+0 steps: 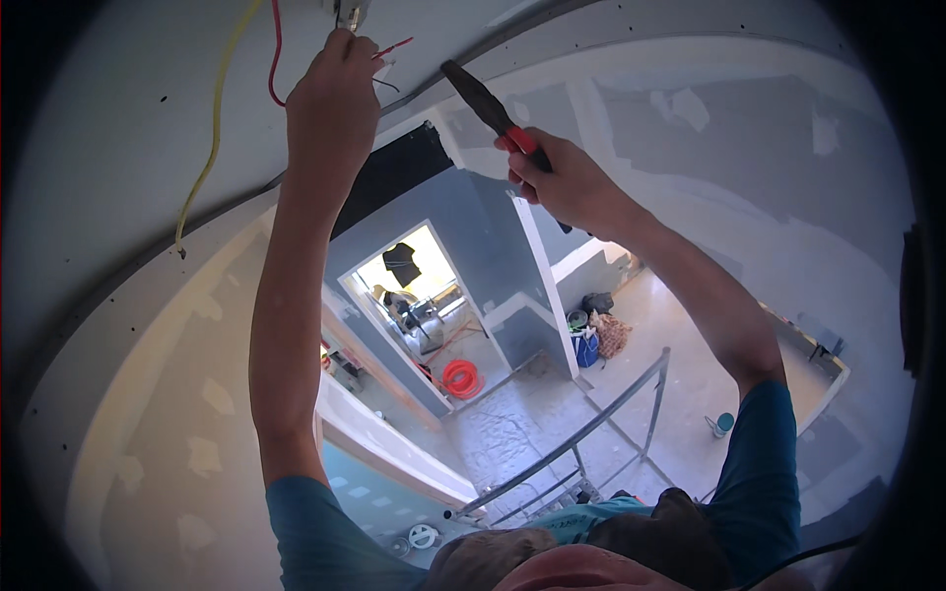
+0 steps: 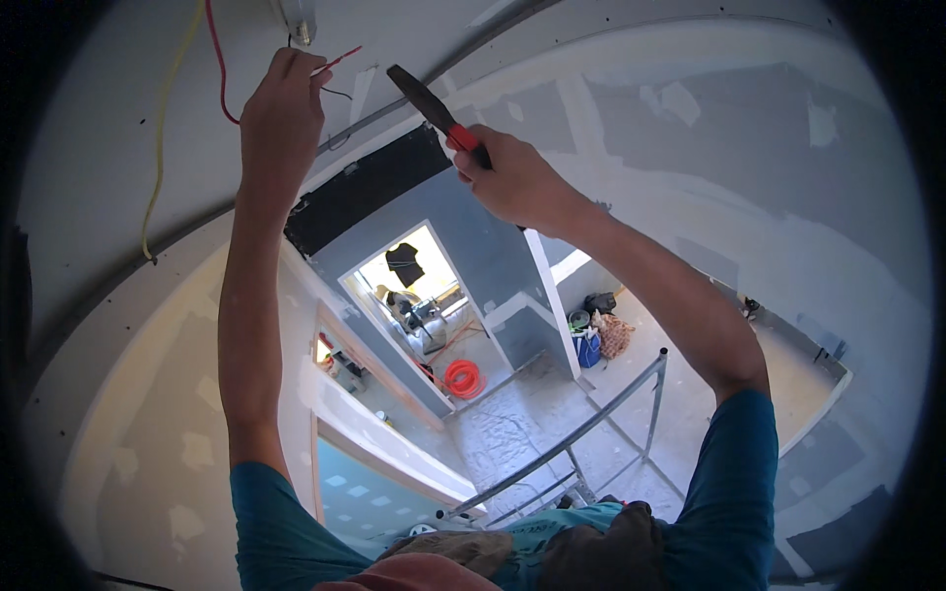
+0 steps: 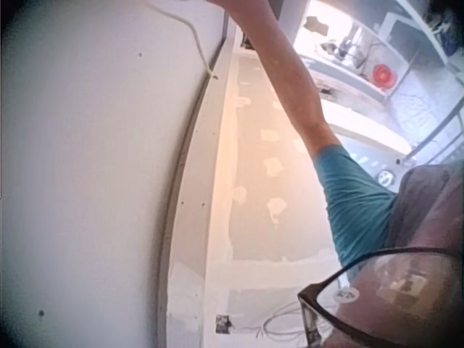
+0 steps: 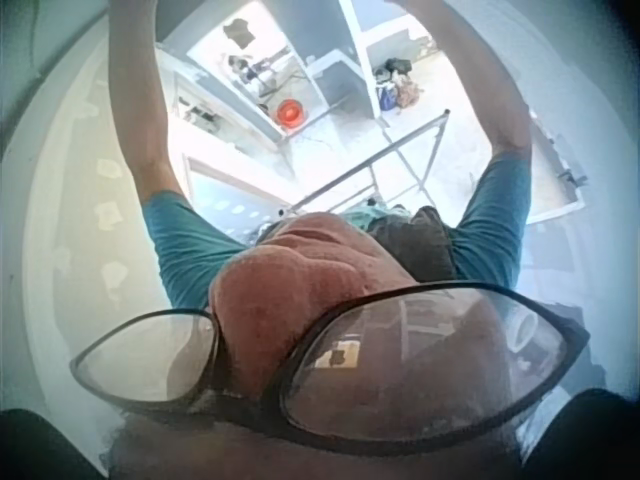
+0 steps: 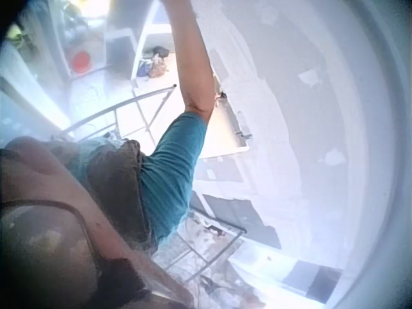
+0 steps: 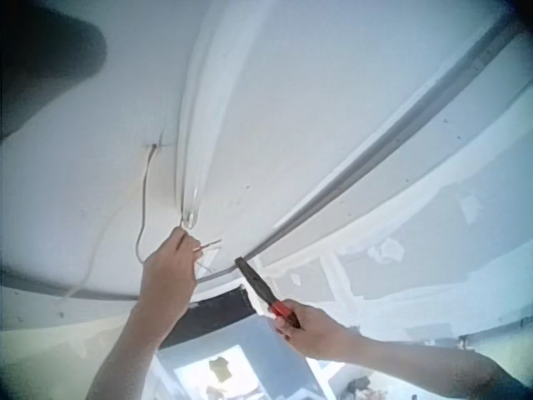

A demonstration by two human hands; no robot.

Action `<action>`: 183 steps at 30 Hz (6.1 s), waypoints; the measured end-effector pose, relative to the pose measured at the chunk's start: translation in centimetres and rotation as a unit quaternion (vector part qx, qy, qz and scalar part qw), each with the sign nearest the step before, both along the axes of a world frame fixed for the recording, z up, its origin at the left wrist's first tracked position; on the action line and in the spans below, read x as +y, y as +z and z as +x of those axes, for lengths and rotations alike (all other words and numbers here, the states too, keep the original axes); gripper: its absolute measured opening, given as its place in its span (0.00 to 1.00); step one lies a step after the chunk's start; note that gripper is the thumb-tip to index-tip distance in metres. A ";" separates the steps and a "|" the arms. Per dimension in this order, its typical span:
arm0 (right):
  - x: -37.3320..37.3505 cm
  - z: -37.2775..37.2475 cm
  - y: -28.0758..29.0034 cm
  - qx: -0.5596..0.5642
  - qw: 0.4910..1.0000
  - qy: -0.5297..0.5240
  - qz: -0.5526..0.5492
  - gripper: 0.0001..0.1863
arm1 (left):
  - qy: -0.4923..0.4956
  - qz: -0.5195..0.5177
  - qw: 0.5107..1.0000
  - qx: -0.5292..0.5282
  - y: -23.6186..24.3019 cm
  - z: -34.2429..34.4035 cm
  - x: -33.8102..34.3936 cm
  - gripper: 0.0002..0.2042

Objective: The person installs an overhead light fixture by stripping wires with pliers, applying electrical tape, and then positioning the light housing against the ceiling.

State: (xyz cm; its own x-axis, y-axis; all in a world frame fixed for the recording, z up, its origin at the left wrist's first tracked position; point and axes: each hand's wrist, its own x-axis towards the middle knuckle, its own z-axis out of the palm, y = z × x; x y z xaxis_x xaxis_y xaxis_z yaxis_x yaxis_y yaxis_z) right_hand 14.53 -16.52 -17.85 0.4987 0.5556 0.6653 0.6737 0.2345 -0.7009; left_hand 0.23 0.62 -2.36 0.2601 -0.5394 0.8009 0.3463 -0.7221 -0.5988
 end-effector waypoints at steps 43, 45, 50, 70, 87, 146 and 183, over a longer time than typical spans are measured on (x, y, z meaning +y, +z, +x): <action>-29.9 -11.6 -57.3 0.420 0.749 -0.080 -0.506 0.40 | -0.013 -0.632 0.199 0.749 -77.7 -4.3 -11.1 0.39; -30.6 -13.1 -57.5 0.417 0.736 -0.060 -0.530 0.44 | -0.005 -0.608 0.179 0.774 -78.4 -4.5 -12.5 0.41; -31.8 -15.7 -55.7 0.415 0.680 -0.042 -0.602 0.41 | 0.012 -0.596 0.235 0.767 -76.9 -4.4 -15.9 0.38; -30.0 -18.7 -62.6 0.537 0.708 -0.066 -0.454 0.23 | -0.061 -0.657 0.142 0.738 -90.4 -5.6 -15.0 0.31; -20.3 -14.8 -71.4 0.717 0.655 0.009 -0.238 0.26 | -0.123 -0.850 -0.115 0.499 -90.9 -7.2 -13.8 0.16; -14.2 -15.4 -70.0 0.221 0.581 -0.003 -0.783 0.21 | -0.016 -0.795 0.287 0.535 -91.5 -10.2 -17.0 0.46; -16.1 -18.9 -64.5 0.229 0.737 -0.058 -0.633 0.34 | -0.067 -0.718 0.261 0.642 -93.3 -10.5 -15.1 0.25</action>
State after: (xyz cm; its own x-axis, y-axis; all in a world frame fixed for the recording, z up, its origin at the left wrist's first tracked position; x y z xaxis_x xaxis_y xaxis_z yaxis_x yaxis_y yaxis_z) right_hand -4.37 -32.61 -82.35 0.6027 0.5226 -0.6030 0.2620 -0.8434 -0.4691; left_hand -10.26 -14.46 -95.62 0.8670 0.0036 -0.4983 0.4397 -0.4759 0.7617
